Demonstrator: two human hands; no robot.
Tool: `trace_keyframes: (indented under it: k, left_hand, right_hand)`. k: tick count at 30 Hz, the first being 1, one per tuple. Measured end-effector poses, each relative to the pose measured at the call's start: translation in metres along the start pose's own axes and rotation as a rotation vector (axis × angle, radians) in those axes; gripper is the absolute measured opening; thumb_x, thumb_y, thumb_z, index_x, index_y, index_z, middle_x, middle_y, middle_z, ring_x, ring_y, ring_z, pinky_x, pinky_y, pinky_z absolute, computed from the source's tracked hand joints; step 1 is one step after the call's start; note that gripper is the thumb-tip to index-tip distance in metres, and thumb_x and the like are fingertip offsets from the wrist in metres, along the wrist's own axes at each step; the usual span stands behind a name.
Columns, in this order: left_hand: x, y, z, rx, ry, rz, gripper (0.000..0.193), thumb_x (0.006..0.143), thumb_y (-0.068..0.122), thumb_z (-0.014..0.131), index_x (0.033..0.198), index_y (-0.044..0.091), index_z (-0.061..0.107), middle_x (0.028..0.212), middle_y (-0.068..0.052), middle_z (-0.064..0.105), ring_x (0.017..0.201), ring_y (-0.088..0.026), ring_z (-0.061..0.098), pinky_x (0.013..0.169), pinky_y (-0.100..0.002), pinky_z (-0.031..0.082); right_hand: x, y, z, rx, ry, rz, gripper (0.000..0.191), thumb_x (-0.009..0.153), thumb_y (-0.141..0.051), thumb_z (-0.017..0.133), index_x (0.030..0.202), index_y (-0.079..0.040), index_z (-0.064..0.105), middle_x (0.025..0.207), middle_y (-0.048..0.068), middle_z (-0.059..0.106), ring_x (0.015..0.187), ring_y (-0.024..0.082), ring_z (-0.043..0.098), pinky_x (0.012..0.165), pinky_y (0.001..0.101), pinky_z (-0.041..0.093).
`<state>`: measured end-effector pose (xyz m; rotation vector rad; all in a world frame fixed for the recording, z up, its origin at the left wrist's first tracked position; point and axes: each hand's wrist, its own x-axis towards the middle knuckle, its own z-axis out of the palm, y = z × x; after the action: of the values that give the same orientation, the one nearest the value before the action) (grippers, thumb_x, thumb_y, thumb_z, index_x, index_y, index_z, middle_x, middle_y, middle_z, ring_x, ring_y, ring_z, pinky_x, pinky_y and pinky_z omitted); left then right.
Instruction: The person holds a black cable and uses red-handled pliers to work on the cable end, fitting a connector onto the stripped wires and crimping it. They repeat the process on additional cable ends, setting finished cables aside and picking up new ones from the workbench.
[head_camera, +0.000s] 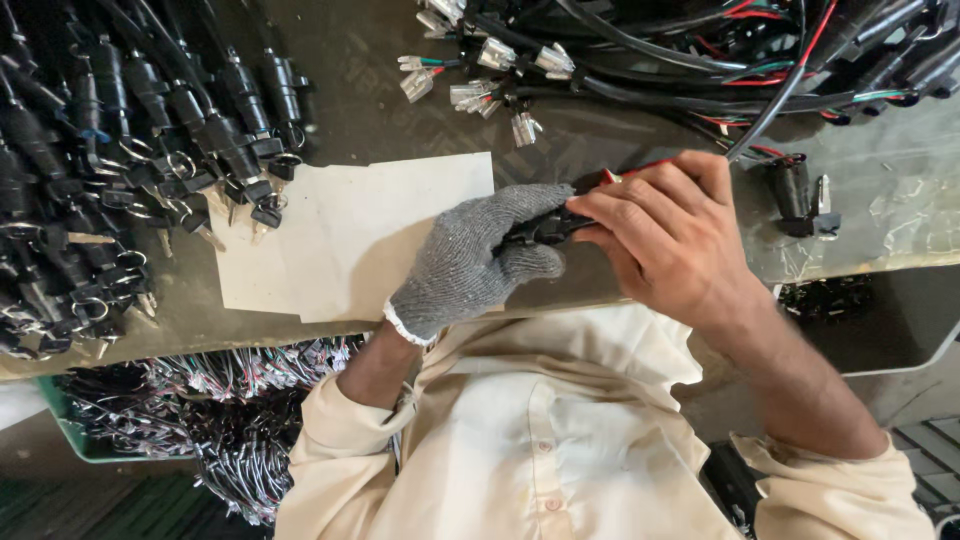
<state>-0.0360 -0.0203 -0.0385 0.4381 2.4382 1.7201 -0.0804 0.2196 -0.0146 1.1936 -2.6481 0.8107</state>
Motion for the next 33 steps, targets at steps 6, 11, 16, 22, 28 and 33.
trace_keyframes:
  k: [6,11,16,22,28,33]
  left_hand:
    - [0.001,0.002,-0.005,-0.017,-0.05,0.035,0.055,0.09,0.026,0.085,0.137,0.01,0.061,0.124,-0.011,0.073,0.112,-0.029,0.072,0.094,-0.035,0.058]
    - [0.002,0.01,-0.003,-0.112,-0.063,-0.069,0.049,0.091,0.019,0.082,0.135,0.011,0.062,0.122,-0.011,0.074,0.106,-0.024,0.077,0.092,-0.034,0.061]
    - [-0.007,0.024,-0.004,-0.145,-0.078,-0.105,0.04,0.099,0.015,0.071,0.137,0.007,0.058,0.121,-0.013,0.072,0.105,-0.024,0.074,0.092,-0.033,0.059]
    - [-0.018,0.037,0.001,-0.394,-0.103,-0.24,0.031,0.109,0.016,0.056,0.138,0.003,0.058,0.11,-0.01,0.071,0.095,-0.017,0.068,0.087,-0.032,0.057]
    - [-0.023,0.041,0.001,-0.567,0.071,-0.102,0.021,0.116,0.016,0.055,0.131,0.001,0.057,0.114,-0.006,0.063,0.096,-0.01,0.059,0.088,-0.026,0.051]
    - [-0.019,0.045,-0.006,-0.386,0.115,-0.161,0.025,0.115,0.022,0.055,0.132,0.003,0.058,0.109,-0.003,0.064,0.086,-0.005,0.054,0.077,-0.021,0.049]
  right_hand:
    - [0.002,-0.005,-0.002,0.035,0.037,-0.059,0.028,0.089,-0.014,0.085,0.114,-0.013,0.073,0.109,-0.001,0.071,0.101,0.019,0.065,0.098,0.0441,0.039]
    - [0.0,-0.004,-0.005,0.001,0.046,-0.166,0.028,0.087,-0.005,0.081,0.113,-0.011,0.076,0.113,0.0,0.072,0.103,0.016,0.067,0.096,0.0414,0.041]
    - [-0.003,-0.011,-0.012,-0.146,0.04,-0.26,0.027,0.083,-0.008,0.08,0.11,-0.012,0.079,0.112,-0.001,0.074,0.103,0.017,0.068,0.097,0.0402,0.043]
    - [-0.001,-0.022,-0.005,-0.314,0.459,-0.227,0.028,0.086,-0.028,0.089,0.11,-0.026,0.075,0.117,-0.002,0.065,0.109,0.02,0.055,0.095,0.0413,0.035]
    - [-0.006,-0.014,-0.001,-0.012,0.159,0.253,0.066,0.084,-0.05,0.081,0.123,-0.001,0.059,0.125,0.014,0.057,0.119,0.035,0.052,0.101,0.0511,0.038]
    - [-0.024,-0.006,0.015,-0.369,0.0,0.26,0.066,0.092,-0.06,0.079,0.127,-0.006,0.065,0.126,0.01,0.063,0.116,0.029,0.058,0.1,0.0501,0.038]
